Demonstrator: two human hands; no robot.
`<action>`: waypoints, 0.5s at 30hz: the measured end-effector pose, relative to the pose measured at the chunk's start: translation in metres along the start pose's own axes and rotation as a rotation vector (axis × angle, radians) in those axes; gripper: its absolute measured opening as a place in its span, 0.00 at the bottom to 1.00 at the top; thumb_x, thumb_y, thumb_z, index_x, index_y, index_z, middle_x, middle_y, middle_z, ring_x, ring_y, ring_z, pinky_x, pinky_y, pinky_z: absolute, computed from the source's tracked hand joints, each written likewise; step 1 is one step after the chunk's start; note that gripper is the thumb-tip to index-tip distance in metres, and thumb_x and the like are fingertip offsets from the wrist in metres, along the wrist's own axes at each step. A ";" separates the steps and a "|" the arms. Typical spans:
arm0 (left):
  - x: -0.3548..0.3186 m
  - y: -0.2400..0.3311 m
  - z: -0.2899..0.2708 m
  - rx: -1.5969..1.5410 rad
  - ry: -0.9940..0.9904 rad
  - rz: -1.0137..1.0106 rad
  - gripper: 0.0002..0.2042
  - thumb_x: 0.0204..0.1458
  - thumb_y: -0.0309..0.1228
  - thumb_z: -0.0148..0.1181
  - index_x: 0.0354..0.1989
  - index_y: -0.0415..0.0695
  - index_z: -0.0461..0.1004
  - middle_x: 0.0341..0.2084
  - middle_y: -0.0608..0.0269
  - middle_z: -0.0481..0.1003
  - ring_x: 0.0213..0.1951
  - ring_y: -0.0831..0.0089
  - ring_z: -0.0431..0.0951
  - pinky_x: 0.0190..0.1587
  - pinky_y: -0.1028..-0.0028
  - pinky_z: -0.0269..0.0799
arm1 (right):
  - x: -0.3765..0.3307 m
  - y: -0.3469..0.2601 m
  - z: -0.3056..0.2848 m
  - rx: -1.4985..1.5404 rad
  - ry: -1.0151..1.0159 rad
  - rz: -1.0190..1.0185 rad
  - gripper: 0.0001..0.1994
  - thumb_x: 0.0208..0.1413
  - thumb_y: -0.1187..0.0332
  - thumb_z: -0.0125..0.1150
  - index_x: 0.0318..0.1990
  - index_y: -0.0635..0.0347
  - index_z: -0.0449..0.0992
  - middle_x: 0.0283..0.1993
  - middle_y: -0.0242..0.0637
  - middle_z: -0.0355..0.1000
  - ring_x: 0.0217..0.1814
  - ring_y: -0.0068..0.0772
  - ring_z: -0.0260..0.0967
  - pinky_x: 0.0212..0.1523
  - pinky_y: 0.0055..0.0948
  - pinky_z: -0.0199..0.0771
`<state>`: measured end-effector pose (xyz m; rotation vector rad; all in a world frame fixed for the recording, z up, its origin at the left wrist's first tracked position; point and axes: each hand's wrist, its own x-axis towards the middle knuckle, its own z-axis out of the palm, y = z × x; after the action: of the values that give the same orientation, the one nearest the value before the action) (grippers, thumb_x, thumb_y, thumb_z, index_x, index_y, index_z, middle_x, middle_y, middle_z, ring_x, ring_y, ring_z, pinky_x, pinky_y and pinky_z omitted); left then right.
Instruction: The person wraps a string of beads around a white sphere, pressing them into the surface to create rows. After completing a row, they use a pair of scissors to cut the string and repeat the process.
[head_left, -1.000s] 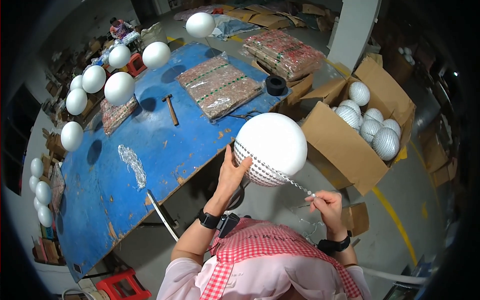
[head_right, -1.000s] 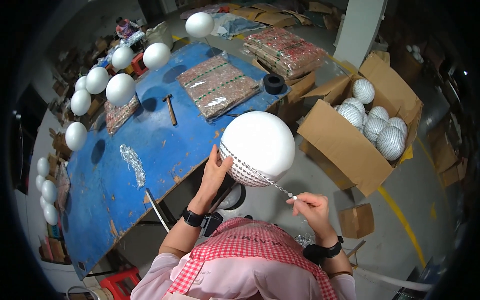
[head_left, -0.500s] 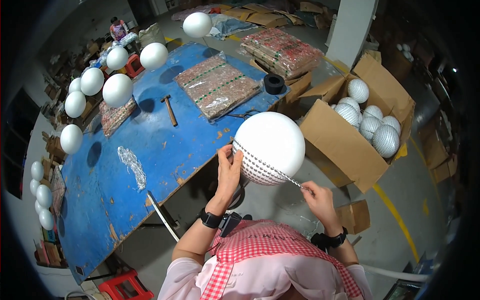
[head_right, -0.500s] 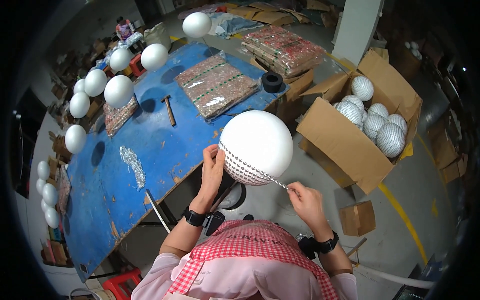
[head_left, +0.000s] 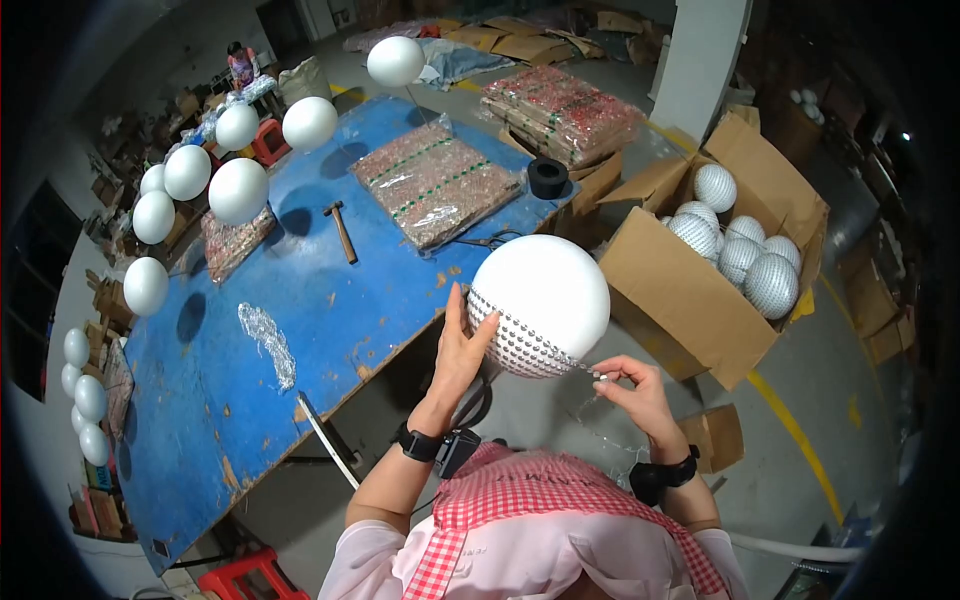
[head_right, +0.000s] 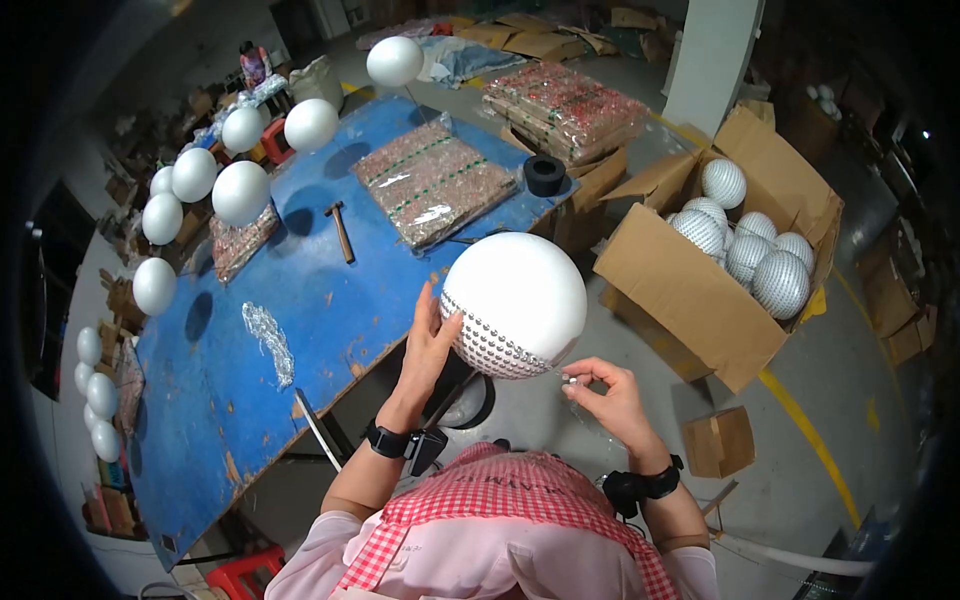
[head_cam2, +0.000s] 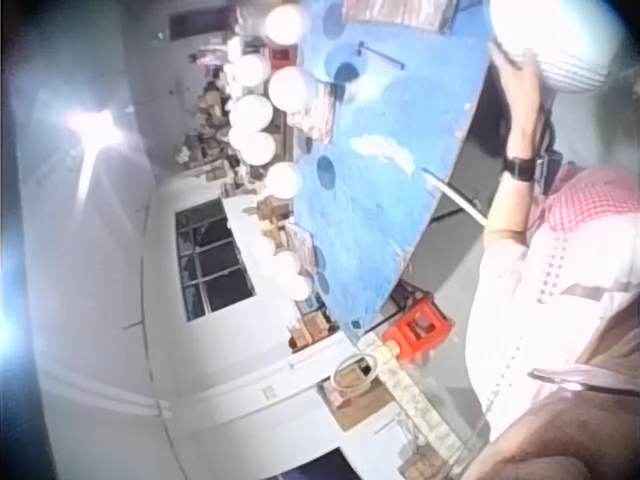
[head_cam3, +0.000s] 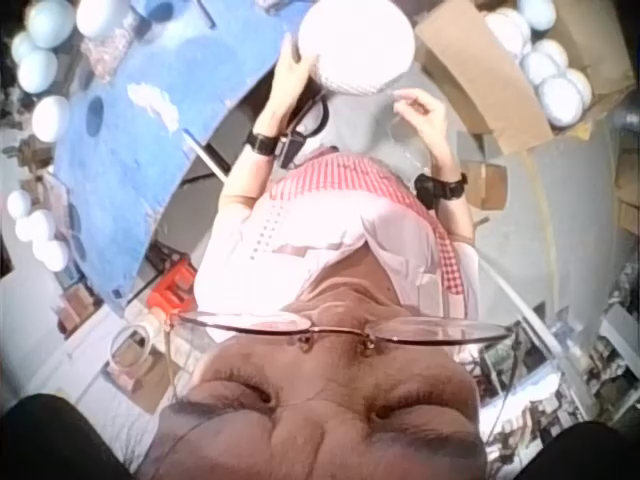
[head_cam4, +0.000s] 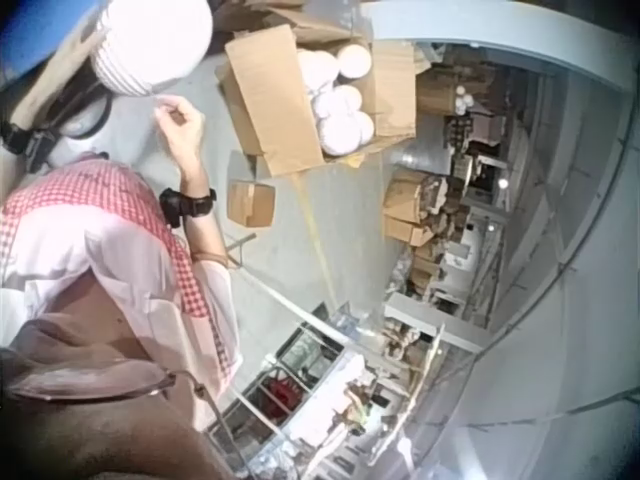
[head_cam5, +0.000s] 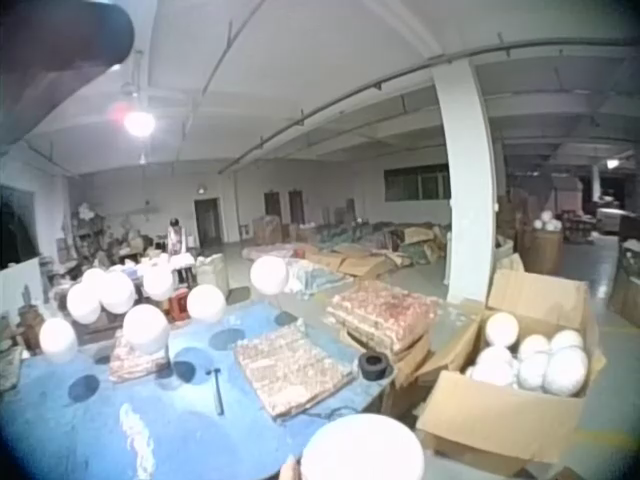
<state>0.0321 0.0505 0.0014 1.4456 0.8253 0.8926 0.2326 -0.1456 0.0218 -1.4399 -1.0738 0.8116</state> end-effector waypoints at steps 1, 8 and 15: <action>-0.001 0.005 0.001 -0.002 -0.003 0.002 0.47 0.52 0.45 0.62 0.69 0.32 0.39 0.62 0.36 0.58 0.63 0.56 0.62 0.63 0.67 0.56 | 0.002 -0.002 -0.002 -0.126 -0.055 0.155 0.06 0.53 0.73 0.61 0.37 0.64 0.78 0.31 0.29 0.75 0.32 0.17 0.70 0.34 0.21 0.69; -0.007 0.006 0.004 0.164 -0.017 0.117 0.46 0.50 0.45 0.64 0.69 0.33 0.43 0.63 0.39 0.56 0.63 0.53 0.59 0.64 0.64 0.56 | 0.009 -0.009 0.014 0.249 -0.238 0.287 0.09 0.60 0.68 0.54 0.39 0.64 0.78 0.25 0.29 0.73 0.29 0.17 0.69 0.33 0.18 0.67; -0.005 0.007 0.003 0.278 -0.005 0.151 0.46 0.48 0.44 0.66 0.68 0.33 0.46 0.62 0.39 0.55 0.64 0.52 0.56 0.65 0.62 0.53 | 0.007 -0.033 0.020 0.070 0.038 0.081 0.05 0.56 0.74 0.60 0.35 0.67 0.79 0.29 0.31 0.75 0.29 0.17 0.70 0.32 0.18 0.70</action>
<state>0.0321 0.0440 0.0084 1.7713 0.8705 0.9124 0.2110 -0.1328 0.0521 -1.4412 -0.9545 0.8683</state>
